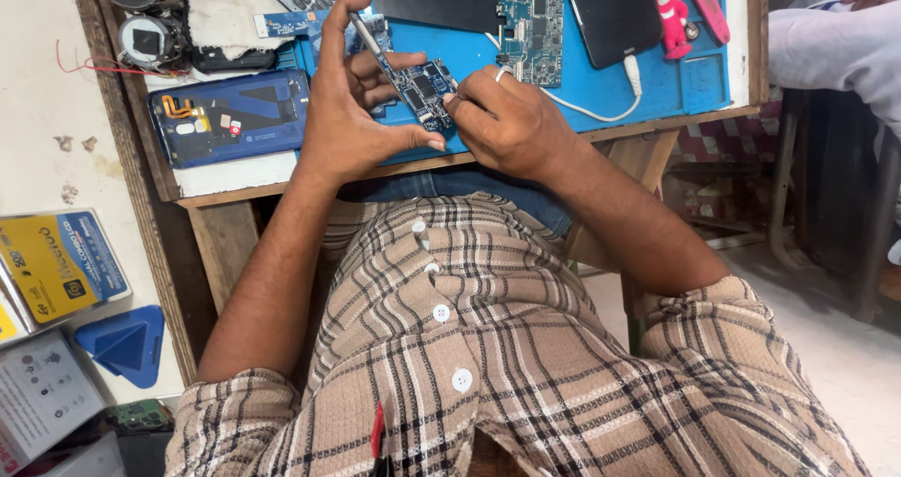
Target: The person works on a disassembled mobile phone motherboard, using a small tool to probe and adjust components. They connect a ribbon cable to the board and continue manipulating the circuitry with their hands.
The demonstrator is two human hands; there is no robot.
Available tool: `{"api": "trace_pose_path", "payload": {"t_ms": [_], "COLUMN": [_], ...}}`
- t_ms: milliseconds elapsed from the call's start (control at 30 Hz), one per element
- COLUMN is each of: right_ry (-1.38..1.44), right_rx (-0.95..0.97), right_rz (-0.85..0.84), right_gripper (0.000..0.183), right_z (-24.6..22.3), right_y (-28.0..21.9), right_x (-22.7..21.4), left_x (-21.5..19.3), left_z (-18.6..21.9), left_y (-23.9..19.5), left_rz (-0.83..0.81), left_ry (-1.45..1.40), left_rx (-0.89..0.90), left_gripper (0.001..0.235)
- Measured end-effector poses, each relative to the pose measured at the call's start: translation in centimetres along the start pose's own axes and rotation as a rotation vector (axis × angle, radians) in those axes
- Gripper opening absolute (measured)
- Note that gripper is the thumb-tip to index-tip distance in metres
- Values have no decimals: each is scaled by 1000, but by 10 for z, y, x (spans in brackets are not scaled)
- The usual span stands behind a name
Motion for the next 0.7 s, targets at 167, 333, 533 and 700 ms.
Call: {"api": "trace_pose_path", "payload": {"t_ms": [167,333,533,700], "right_ry": [9,60,308,385], "right_rx": [24,50,229,260], "right_rz": [-6,19,263,302], "right_gripper": [12,15,15,16], "right_z": [1,3,1,-2], "right_y": [-3,-3,0,-2], "right_x": [4,-1,-13,-8], "left_x": [-1,1,9,19], "left_z": [-3,5,20,24], "left_y": [-1,1,-8,-12], "left_rz": [-13,-23,96,96], "left_ry": [-26,-16,332,553], "left_rx": [-16,23,227,446], "left_gripper": [135,136,131,112]}}
Point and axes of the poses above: each hand's wrist, its own y-axis towards the middle knuckle, its own x-axis out of the palm, z = x × y, the point moved 2 cm from there along y, towards the middle knuckle, and after that the axes turned 7 degrees about -x, right-handed, at the moved point
